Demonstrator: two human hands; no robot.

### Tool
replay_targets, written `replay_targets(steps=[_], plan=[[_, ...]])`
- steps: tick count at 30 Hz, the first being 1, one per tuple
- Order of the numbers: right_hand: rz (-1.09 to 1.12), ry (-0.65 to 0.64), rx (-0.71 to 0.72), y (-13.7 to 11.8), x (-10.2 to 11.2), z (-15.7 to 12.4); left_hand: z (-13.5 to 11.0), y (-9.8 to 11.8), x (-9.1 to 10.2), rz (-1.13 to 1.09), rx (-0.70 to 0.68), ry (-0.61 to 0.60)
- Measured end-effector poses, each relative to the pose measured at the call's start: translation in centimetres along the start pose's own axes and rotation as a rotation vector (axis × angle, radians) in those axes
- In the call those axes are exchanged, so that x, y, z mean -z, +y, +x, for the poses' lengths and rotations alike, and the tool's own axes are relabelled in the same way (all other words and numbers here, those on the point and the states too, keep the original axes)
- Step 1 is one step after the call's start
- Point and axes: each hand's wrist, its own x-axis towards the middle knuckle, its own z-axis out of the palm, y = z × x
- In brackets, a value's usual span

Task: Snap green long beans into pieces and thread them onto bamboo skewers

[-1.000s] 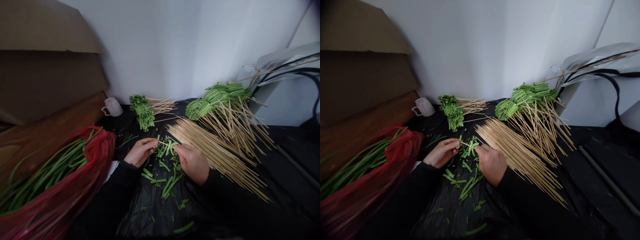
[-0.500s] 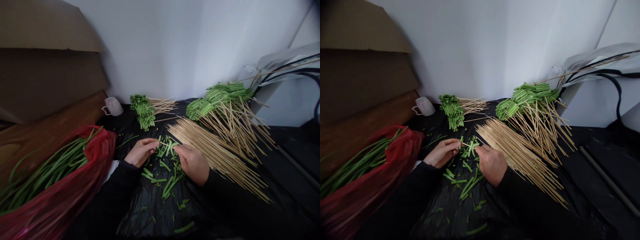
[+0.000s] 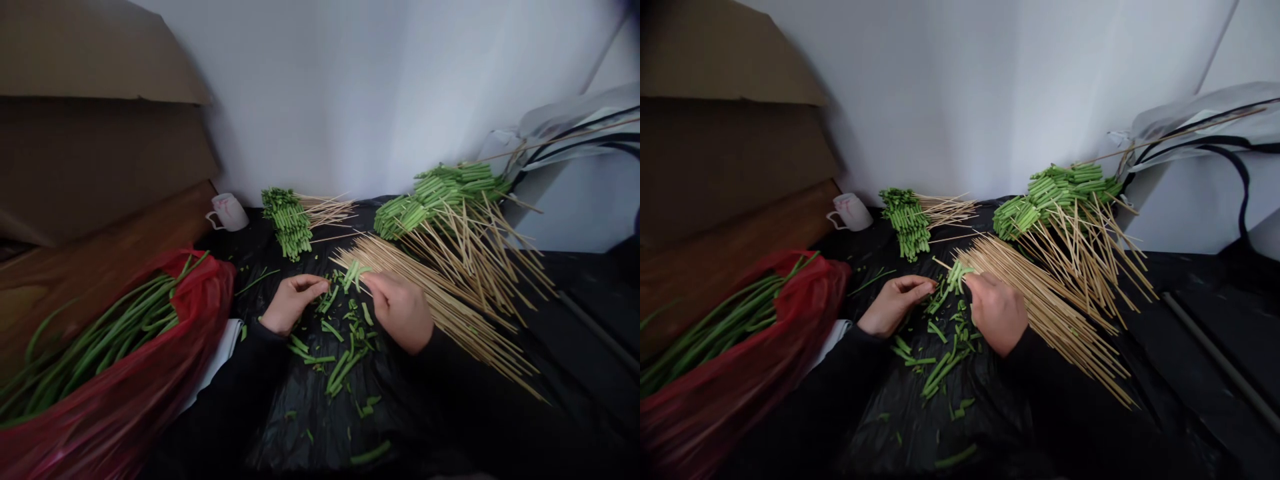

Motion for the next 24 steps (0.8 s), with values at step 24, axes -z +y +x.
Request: replay_targets(steps=[24], plan=[[0.014, -0.032, -0.005, -0.1, 0.1, -0.3, -0.2, 1.0, 0.4, -0.217, -0.005, 0.158]])
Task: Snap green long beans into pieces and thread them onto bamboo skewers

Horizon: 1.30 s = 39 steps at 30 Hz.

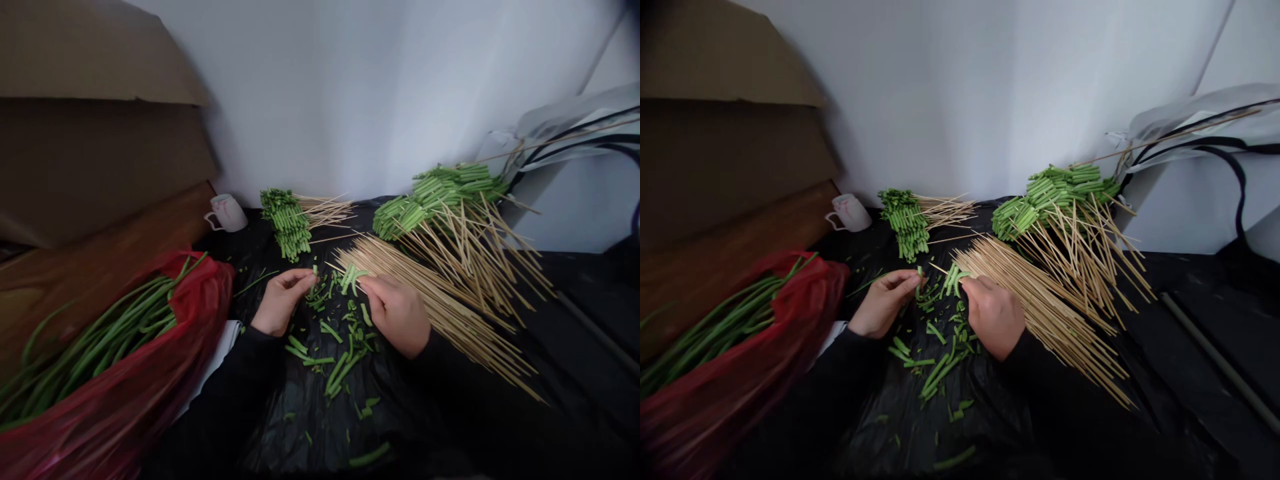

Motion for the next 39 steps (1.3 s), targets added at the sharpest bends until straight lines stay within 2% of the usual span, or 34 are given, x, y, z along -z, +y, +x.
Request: replay_targets(steps=[4, 8, 17, 39], plan=[[-0.005, -0.018, 0.005, -0.07, -0.22, -0.18, 0.06, 0.53, 0.49, -0.263, 0.226, 0.007], [0.000, -0.037, 0.020, -0.34, -0.34, -0.38, 0.07, 0.50, 0.47, -0.314, 0.280, -0.043], [0.011, -0.076, 0.045, -0.68, -0.36, -0.59, -0.02, 0.14, 0.43, -0.250, 0.232, -0.078], [-0.032, -0.115, 0.050, -0.61, -0.59, -0.70, -0.25, 0.30, -0.02, -0.186, 0.210, -0.060]])
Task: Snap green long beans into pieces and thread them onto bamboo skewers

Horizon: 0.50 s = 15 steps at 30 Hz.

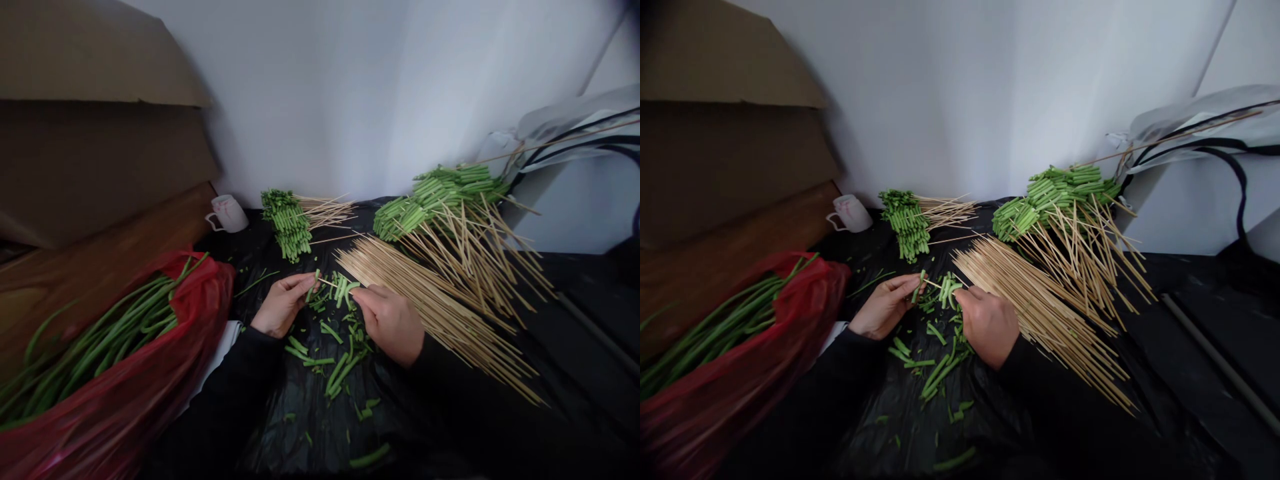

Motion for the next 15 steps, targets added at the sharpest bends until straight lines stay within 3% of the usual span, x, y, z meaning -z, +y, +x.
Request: replay_targets(steps=[15], plan=[[0.015, -0.009, 0.001, -0.15, -0.29, -0.15, -0.08, 0.01, 0.04, -0.014, 0.015, -0.018]])
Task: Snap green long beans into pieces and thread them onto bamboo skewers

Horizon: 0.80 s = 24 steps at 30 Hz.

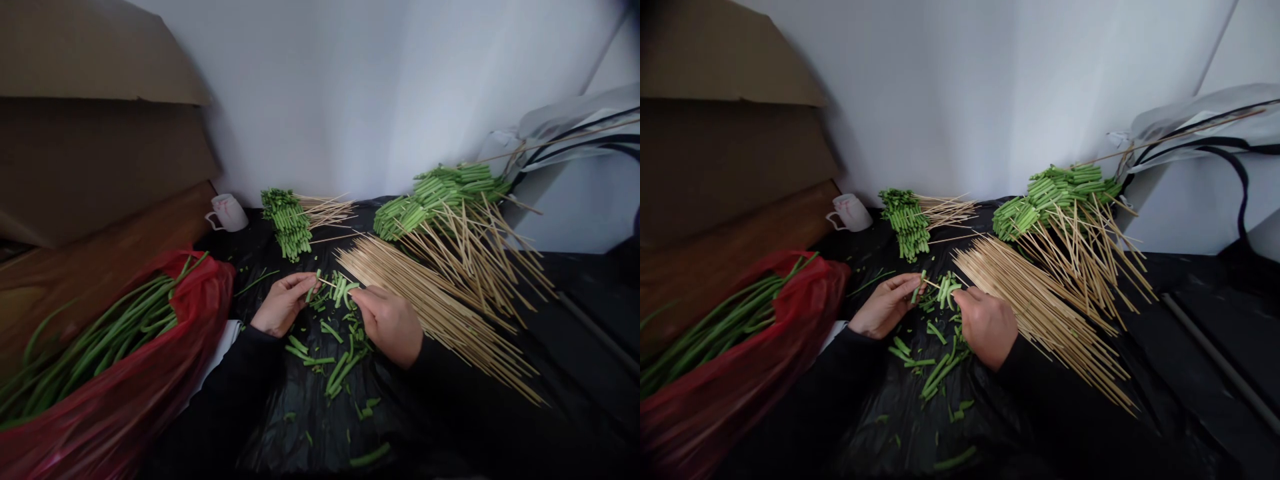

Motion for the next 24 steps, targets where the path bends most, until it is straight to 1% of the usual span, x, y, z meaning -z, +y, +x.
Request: replay_targets(steps=[10, 16, 21, 24], plan=[[0.026, 0.010, 0.007, -0.1, -0.1, -0.2, 0.0, -0.4, -0.3, -0.027, 0.061, -0.012], [0.040, 0.015, -0.008, -0.2, -0.3, -0.2, 0.0, -1.0, -0.6, -0.003, 0.037, -0.020], [0.055, 0.019, 0.007, -0.3, -0.6, -0.2, -0.2, -1.5, -1.1, 0.048, 0.013, -0.085], [0.067, 0.024, 0.009, -0.4, -0.7, -0.1, -0.3, -1.6, -1.3, 0.057, 0.018, -0.091]])
